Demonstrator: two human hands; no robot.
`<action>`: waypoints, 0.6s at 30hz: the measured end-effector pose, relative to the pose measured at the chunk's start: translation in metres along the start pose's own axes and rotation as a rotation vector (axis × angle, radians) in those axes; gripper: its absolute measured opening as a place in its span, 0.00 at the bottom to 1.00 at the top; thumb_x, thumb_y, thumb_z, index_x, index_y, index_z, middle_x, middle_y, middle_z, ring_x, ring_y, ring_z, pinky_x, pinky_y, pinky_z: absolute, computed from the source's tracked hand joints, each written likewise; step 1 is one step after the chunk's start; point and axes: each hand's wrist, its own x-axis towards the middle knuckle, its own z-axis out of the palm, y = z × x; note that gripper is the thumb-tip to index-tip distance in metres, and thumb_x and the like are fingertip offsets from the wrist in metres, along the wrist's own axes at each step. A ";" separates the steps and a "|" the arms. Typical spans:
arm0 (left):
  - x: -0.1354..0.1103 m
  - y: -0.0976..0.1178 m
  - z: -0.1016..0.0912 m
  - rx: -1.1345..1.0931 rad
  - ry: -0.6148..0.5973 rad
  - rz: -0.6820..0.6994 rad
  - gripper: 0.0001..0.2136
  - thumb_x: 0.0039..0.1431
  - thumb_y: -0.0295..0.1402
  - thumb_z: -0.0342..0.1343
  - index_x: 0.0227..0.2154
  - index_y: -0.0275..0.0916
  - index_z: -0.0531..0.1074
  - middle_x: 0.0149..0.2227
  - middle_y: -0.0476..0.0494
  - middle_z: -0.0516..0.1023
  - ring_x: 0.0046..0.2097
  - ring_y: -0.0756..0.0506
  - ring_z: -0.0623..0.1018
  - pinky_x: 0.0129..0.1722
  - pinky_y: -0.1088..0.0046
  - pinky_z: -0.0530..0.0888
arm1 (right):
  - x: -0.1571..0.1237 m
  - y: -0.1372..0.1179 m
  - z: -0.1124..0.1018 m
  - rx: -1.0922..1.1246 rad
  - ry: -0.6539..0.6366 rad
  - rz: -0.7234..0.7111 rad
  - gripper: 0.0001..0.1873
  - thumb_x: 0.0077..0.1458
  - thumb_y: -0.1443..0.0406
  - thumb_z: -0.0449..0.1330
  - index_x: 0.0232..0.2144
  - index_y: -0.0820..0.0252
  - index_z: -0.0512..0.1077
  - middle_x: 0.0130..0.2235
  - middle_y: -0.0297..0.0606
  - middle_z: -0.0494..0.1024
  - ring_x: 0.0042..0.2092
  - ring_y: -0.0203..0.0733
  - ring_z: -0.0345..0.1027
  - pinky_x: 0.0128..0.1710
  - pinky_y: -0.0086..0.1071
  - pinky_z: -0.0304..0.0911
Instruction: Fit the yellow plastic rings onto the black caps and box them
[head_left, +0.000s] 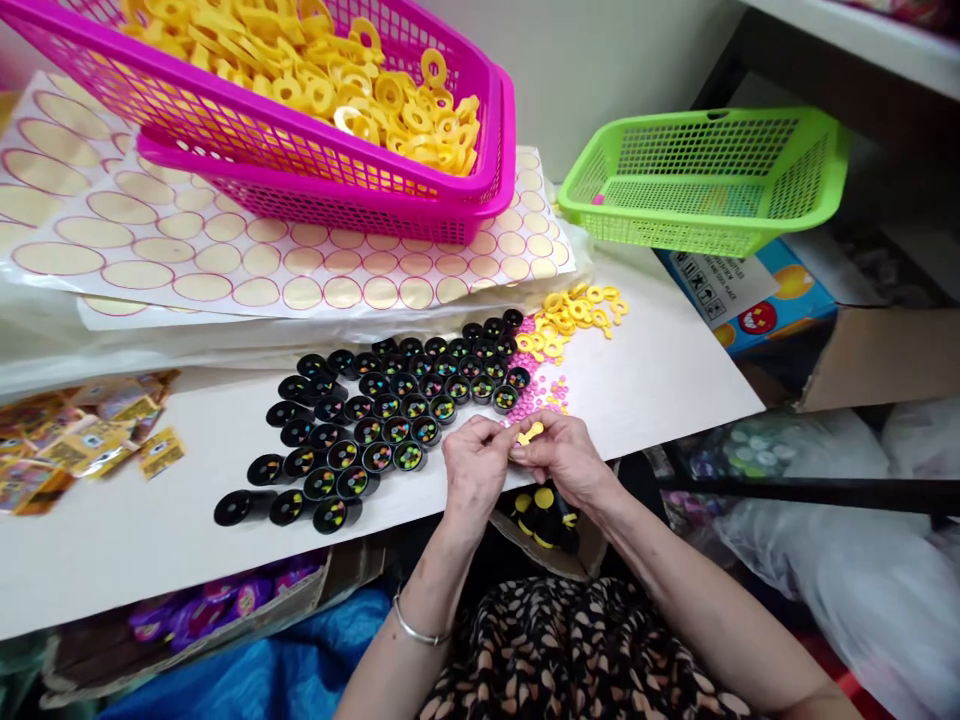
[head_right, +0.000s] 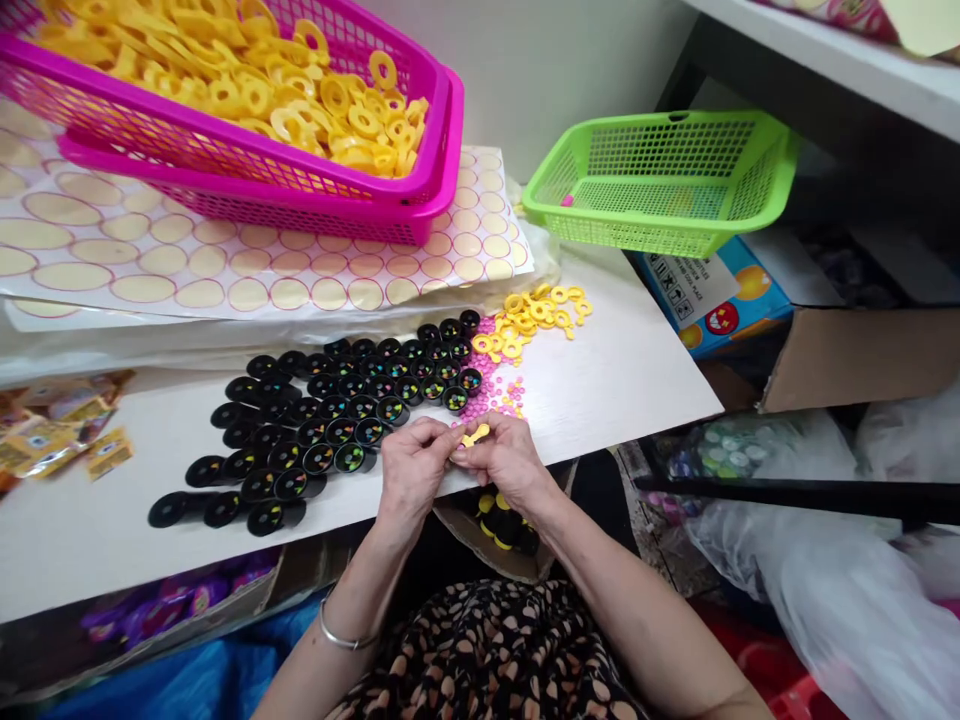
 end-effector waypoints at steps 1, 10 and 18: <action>0.001 -0.001 0.000 0.003 -0.004 0.007 0.10 0.43 0.34 0.61 0.14 0.35 0.71 0.19 0.51 0.68 0.25 0.53 0.67 0.26 0.77 0.63 | 0.000 0.000 0.000 -0.003 0.005 -0.003 0.17 0.31 0.67 0.68 0.25 0.62 0.65 0.16 0.27 0.69 0.14 0.26 0.54 0.11 0.20 0.49; -0.012 -0.001 -0.006 -0.132 -0.045 0.022 0.12 0.50 0.37 0.55 0.19 0.34 0.72 0.21 0.50 0.66 0.24 0.54 0.65 0.23 0.78 0.62 | -0.004 -0.004 0.002 -0.108 -0.058 -0.093 0.19 0.35 0.65 0.68 0.30 0.61 0.65 0.15 0.24 0.67 0.14 0.27 0.54 0.12 0.20 0.50; -0.033 -0.011 -0.005 -0.126 -0.160 0.199 0.18 0.40 0.22 0.56 0.38 0.39 0.74 0.37 0.46 0.72 0.35 0.49 0.72 0.33 0.75 0.69 | -0.017 0.001 -0.003 -0.109 -0.056 -0.182 0.19 0.36 0.64 0.69 0.32 0.60 0.68 0.24 0.28 0.72 0.21 0.29 0.61 0.19 0.23 0.56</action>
